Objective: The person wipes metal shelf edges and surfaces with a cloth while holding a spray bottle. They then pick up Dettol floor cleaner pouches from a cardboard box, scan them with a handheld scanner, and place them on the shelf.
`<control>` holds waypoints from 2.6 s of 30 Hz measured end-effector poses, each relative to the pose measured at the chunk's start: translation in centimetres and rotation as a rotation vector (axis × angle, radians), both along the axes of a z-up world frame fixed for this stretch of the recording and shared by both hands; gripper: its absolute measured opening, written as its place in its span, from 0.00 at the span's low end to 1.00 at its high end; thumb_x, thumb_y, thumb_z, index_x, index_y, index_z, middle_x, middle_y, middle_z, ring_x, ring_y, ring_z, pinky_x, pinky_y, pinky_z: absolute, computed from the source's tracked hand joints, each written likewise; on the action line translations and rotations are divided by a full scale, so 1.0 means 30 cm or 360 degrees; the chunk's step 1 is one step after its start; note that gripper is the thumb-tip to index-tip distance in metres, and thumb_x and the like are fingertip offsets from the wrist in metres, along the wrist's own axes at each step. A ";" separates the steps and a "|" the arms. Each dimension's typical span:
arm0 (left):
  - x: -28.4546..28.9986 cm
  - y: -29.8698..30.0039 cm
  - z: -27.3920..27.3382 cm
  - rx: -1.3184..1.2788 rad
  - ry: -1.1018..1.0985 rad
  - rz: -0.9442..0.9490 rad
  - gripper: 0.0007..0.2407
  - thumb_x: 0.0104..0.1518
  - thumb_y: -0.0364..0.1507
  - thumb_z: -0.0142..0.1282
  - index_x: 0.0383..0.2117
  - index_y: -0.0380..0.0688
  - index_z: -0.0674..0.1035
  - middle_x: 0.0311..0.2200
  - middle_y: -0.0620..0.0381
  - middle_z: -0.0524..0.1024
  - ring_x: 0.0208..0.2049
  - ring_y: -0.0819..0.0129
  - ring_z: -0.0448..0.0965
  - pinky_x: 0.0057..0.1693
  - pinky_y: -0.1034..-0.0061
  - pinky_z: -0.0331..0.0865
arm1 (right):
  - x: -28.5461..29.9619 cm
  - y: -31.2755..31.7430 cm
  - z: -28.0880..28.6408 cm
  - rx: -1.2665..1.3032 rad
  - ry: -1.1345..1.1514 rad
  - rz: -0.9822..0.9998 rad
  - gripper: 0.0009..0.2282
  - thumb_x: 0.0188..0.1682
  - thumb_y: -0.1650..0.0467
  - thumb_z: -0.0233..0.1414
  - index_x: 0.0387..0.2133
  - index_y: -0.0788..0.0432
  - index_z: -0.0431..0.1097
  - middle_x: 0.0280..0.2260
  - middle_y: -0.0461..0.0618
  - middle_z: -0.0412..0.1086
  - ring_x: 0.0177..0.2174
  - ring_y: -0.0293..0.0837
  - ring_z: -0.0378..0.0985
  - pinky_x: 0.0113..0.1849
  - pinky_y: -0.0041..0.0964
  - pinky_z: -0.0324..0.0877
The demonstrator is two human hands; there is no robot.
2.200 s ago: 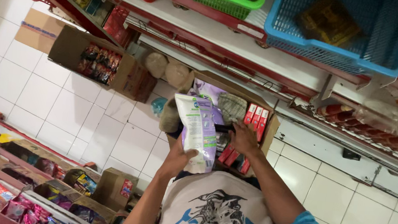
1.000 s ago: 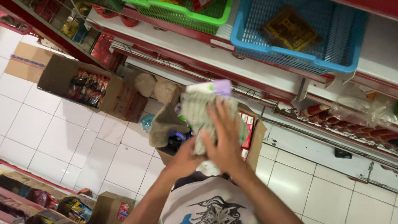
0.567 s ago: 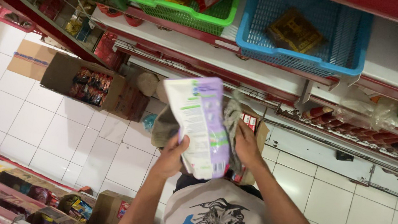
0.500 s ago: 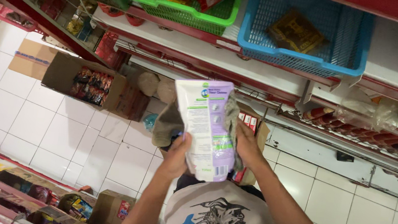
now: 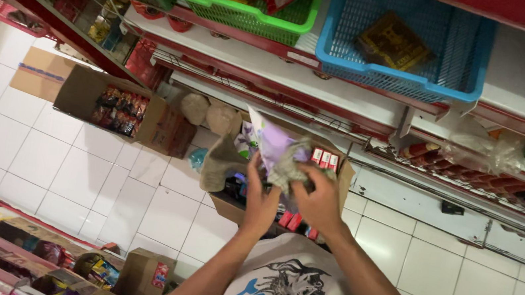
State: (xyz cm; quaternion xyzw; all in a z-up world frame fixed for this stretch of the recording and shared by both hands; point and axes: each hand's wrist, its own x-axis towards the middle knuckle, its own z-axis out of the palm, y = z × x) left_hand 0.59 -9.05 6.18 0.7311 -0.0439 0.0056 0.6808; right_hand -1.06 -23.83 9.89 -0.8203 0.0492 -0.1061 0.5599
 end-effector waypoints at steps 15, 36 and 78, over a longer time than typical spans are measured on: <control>-0.031 0.121 -0.330 -0.1572 0.0952 -0.0521 0.34 0.61 0.56 0.44 0.67 0.45 0.64 0.65 0.52 0.67 0.65 0.55 0.67 0.70 0.56 0.59 | 0.028 -0.054 0.036 0.0294 0.0106 0.0197 0.19 0.50 0.73 0.53 0.56 0.62 0.64 0.43 0.58 0.77 0.39 0.48 0.81 0.40 0.41 0.75; 0.047 0.243 -0.114 -0.1784 0.1035 -0.0160 0.36 0.61 0.59 0.37 0.65 0.41 0.67 0.62 0.48 0.70 0.60 0.51 0.70 0.65 0.54 0.63 | 0.019 0.050 -0.023 -0.0513 -0.0048 0.0635 0.32 0.51 0.62 0.51 0.68 0.53 0.46 0.69 0.63 0.45 0.68 0.57 0.47 0.63 0.61 0.47; -0.010 0.377 -0.143 -0.0450 0.0938 0.0025 0.22 0.52 0.21 0.63 0.55 0.40 0.71 0.49 0.57 0.78 0.51 0.67 0.78 0.57 0.68 0.72 | 0.139 -0.072 -0.230 0.0266 0.0634 0.0279 0.22 0.45 0.62 0.62 0.52 0.58 0.72 0.38 0.48 0.78 0.35 0.36 0.79 0.38 0.33 0.75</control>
